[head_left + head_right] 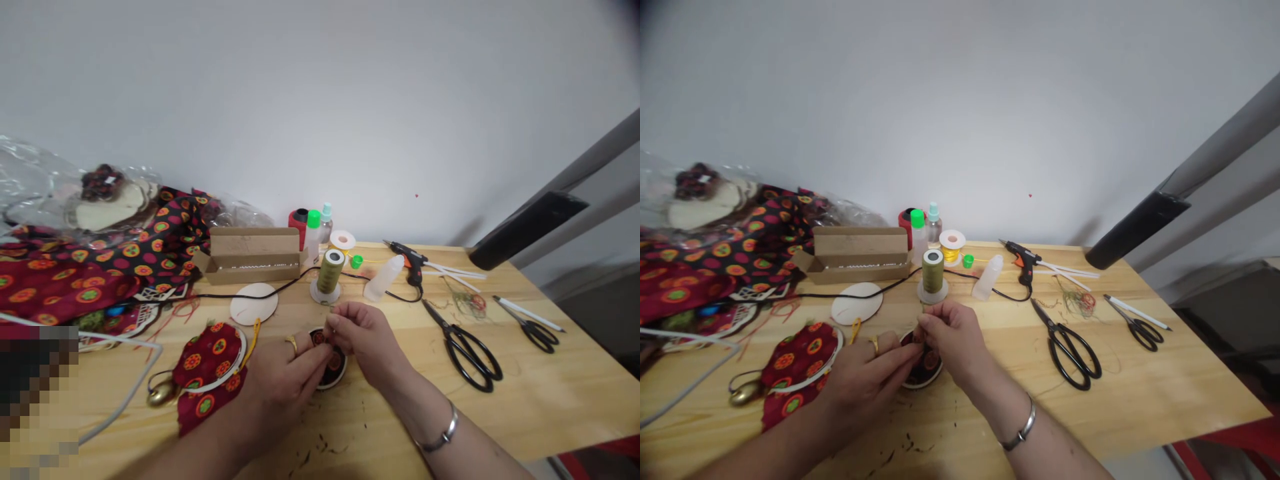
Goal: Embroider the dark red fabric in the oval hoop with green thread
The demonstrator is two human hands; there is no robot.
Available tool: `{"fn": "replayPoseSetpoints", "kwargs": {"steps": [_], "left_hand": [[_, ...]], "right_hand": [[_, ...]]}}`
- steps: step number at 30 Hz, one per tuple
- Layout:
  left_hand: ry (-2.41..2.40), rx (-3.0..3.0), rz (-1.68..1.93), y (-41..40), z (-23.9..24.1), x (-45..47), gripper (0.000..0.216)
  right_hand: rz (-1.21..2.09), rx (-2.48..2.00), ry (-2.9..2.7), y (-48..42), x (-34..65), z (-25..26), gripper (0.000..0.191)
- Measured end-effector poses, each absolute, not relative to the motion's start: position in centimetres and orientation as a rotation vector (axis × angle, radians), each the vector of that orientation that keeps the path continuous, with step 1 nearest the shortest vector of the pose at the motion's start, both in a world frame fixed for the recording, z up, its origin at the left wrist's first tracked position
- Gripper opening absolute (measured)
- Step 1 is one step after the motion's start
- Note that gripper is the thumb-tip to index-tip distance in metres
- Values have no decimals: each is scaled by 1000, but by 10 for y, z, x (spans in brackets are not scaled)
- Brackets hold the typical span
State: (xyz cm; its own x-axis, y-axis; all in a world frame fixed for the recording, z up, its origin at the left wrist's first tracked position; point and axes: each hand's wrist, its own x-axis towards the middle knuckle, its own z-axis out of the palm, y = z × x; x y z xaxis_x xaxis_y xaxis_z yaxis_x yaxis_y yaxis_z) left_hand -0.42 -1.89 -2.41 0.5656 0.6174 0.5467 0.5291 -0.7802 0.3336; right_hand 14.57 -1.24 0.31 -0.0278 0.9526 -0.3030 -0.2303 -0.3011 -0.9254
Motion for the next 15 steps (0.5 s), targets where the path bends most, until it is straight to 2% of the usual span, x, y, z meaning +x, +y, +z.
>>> {"fn": "replayPoseSetpoints", "kwargs": {"steps": [15], "left_hand": [[920, 2683, 869, -19, -27, -6, 21]], "right_hand": [[1496, -1312, -886, -14, 144, 0, 16]]}}
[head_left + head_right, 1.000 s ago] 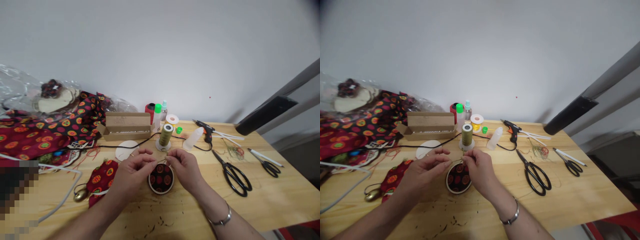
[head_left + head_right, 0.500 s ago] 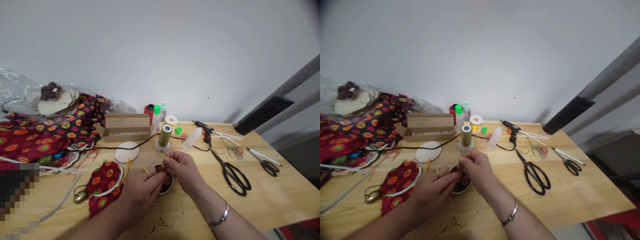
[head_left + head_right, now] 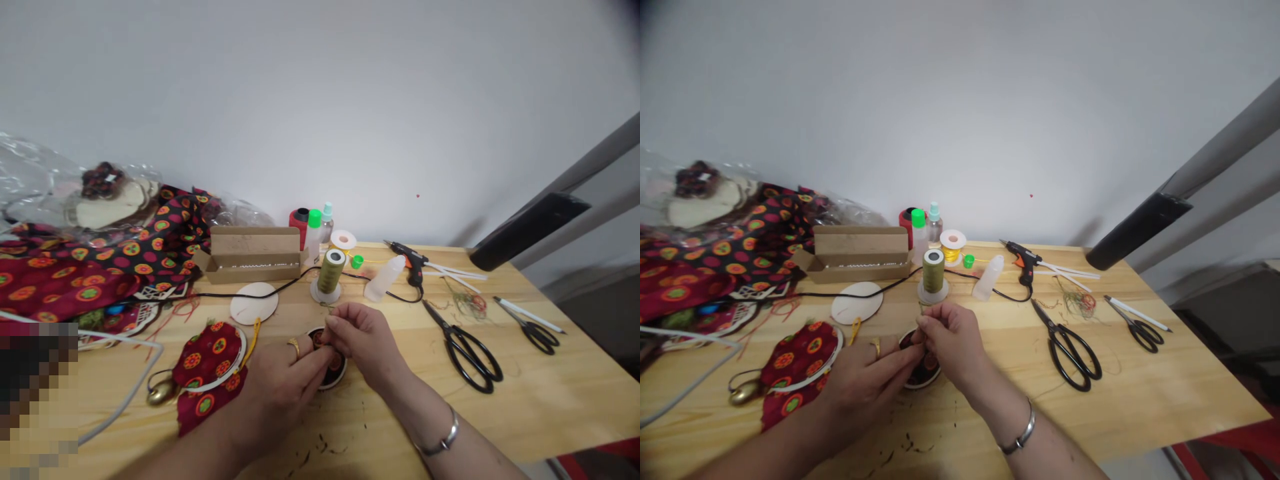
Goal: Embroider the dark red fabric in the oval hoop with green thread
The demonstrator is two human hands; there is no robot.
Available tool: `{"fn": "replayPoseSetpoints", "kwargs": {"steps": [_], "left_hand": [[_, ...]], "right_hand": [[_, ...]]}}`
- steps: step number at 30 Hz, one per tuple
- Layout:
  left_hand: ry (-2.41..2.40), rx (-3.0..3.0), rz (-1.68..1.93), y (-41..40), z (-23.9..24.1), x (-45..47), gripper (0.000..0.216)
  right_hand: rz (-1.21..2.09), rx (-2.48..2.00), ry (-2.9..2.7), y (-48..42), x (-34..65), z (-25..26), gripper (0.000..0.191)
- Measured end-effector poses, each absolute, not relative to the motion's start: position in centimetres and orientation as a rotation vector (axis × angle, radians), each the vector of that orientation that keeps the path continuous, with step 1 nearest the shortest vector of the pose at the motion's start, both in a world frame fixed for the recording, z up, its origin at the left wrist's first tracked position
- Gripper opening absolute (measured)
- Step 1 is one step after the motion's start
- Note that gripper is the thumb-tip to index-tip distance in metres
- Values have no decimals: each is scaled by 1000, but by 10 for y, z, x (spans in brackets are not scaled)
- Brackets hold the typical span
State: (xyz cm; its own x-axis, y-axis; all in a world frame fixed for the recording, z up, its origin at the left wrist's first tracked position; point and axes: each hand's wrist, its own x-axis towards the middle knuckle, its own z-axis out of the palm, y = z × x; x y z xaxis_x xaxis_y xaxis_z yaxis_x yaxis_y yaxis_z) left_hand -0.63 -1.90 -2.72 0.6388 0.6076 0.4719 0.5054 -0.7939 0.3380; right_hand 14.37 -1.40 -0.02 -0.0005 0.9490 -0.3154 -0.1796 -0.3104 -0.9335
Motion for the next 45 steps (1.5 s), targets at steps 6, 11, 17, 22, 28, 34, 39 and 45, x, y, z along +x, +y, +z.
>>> {"fn": "replayPoseSetpoints", "kwargs": {"steps": [6, 11, 17, 22, 28, 34, 39, 45], "left_hand": [[908, 2750, 1031, -19, -27, -6, 19], [895, 2752, 1036, -20, -28, -5, 19], [898, 2765, 1017, -20, -28, -6, 20], [896, 2741, 974, -20, -25, -5, 22], [993, 2331, 1115, -25, -6, -8, 22], [1109, 1406, 1043, -12, -8, -4, 19], [940, 1187, 853, -10, -12, 2, 36], [1019, 1474, 804, -16, -12, 1, 28]], "right_hand": [[1487, -1337, -899, -14, 143, -1, 13], [1476, -1344, -903, -14, 142, -1, 11], [1452, -1363, -951, -14, 141, -2, 8], [1398, -1391, -1033, -14, 141, -4, 8], [1251, -1431, -1157, -15, 144, -5, 7], [1160, -1439, -1261, -18, 143, -6, 11], [1060, -1449, -1352, -19, 142, -8, 9], [1022, -1459, -1429, -21, 142, -9, 8]]}}
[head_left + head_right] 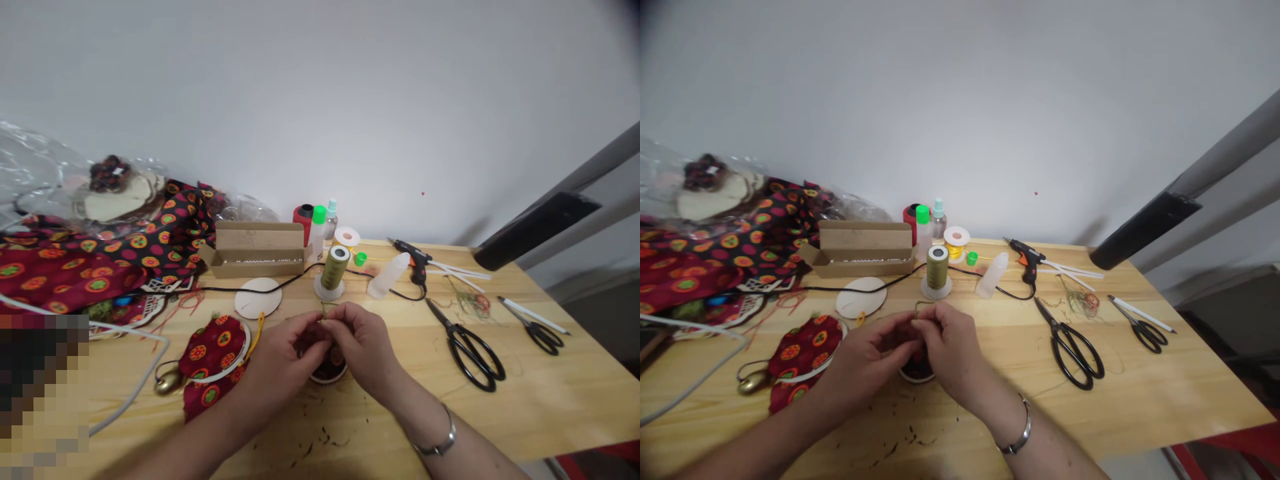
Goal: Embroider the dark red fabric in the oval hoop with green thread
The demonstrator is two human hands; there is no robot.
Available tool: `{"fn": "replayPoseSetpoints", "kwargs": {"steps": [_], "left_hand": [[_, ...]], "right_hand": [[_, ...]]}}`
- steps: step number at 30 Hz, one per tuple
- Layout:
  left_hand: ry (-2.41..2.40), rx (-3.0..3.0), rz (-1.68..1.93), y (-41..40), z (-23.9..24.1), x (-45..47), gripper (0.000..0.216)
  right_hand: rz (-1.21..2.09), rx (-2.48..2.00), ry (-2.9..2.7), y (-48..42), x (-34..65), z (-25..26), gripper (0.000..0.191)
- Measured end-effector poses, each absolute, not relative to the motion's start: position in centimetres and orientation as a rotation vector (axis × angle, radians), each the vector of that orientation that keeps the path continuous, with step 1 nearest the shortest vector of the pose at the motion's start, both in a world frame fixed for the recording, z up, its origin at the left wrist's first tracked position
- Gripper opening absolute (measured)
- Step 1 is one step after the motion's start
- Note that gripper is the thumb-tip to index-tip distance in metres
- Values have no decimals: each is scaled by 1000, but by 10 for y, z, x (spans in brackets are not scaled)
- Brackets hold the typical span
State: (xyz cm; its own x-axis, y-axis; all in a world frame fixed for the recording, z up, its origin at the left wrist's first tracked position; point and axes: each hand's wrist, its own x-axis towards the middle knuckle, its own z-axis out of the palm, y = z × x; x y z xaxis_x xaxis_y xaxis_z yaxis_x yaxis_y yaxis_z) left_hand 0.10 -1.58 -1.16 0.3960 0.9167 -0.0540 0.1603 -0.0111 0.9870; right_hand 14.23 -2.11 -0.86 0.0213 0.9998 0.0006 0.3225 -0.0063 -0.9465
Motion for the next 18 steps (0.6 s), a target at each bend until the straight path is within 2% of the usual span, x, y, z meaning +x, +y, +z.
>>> {"fn": "replayPoseSetpoints", "kwargs": {"steps": [6, 18], "left_hand": [[950, 1550, 738, -15, -8, 1, 23], [1114, 1652, 762, -12, -1, -4, 21]], "right_hand": [[1006, -1476, -1437, -20, 144, -9, 8], [1297, -1439, -1225, -17, 142, -3, 9]]}}
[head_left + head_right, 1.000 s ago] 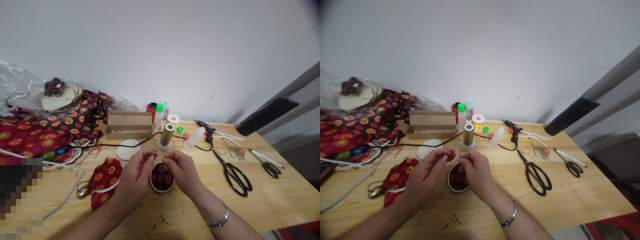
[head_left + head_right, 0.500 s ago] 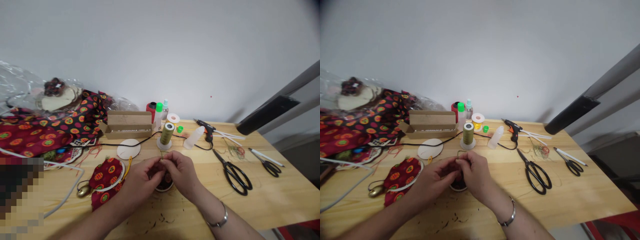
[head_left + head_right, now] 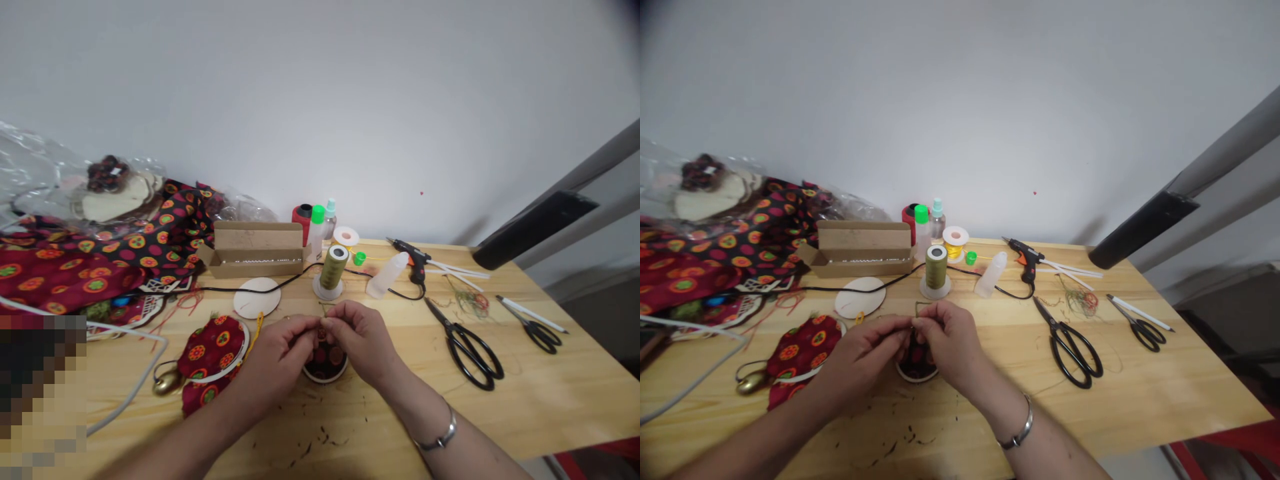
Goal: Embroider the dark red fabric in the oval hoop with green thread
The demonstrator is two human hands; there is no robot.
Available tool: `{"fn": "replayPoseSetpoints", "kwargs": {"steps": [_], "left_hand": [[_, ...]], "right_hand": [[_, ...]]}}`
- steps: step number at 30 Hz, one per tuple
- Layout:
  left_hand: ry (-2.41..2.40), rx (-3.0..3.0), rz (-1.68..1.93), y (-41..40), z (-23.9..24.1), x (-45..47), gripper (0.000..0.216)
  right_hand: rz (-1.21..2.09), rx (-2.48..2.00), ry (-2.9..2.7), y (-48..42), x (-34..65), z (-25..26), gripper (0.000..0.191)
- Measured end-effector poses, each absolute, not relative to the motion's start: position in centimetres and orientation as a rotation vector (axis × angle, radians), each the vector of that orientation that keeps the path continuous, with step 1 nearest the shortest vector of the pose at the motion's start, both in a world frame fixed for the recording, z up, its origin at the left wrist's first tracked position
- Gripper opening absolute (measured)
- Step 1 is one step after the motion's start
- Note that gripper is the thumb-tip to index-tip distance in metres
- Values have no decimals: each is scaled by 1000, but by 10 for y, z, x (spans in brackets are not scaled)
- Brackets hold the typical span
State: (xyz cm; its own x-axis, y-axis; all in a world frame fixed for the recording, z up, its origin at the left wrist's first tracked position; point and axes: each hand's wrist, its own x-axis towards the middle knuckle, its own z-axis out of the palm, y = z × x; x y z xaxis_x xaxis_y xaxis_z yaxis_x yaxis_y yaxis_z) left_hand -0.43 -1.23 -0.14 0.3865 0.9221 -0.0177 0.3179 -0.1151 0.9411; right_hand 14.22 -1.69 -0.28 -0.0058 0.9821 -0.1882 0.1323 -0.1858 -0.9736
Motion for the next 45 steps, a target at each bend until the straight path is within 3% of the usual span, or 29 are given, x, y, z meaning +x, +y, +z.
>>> {"fn": "replayPoseSetpoints", "kwargs": {"steps": [7, 12, 17, 29, 45], "left_hand": [[1119, 1372, 923, -9, -9, -5, 30], [976, 1267, 823, -13, -6, -1, 28], [1022, 1381, 758, -12, -3, 1, 15], [1172, 1859, 814, -11, -9, -4, 20], [956, 924, 749, -6, 3, -1, 11]], "right_hand": [[1282, -1443, -1214, -17, 142, -4, 9], [1325, -1420, -1173, -17, 142, -6, 7], [1355, -1385, -1169, -18, 139, -8, 7], [1357, -1413, -1175, -16, 141, -9, 9], [1446, -1379, -1045, -14, 141, -6, 12]]}}
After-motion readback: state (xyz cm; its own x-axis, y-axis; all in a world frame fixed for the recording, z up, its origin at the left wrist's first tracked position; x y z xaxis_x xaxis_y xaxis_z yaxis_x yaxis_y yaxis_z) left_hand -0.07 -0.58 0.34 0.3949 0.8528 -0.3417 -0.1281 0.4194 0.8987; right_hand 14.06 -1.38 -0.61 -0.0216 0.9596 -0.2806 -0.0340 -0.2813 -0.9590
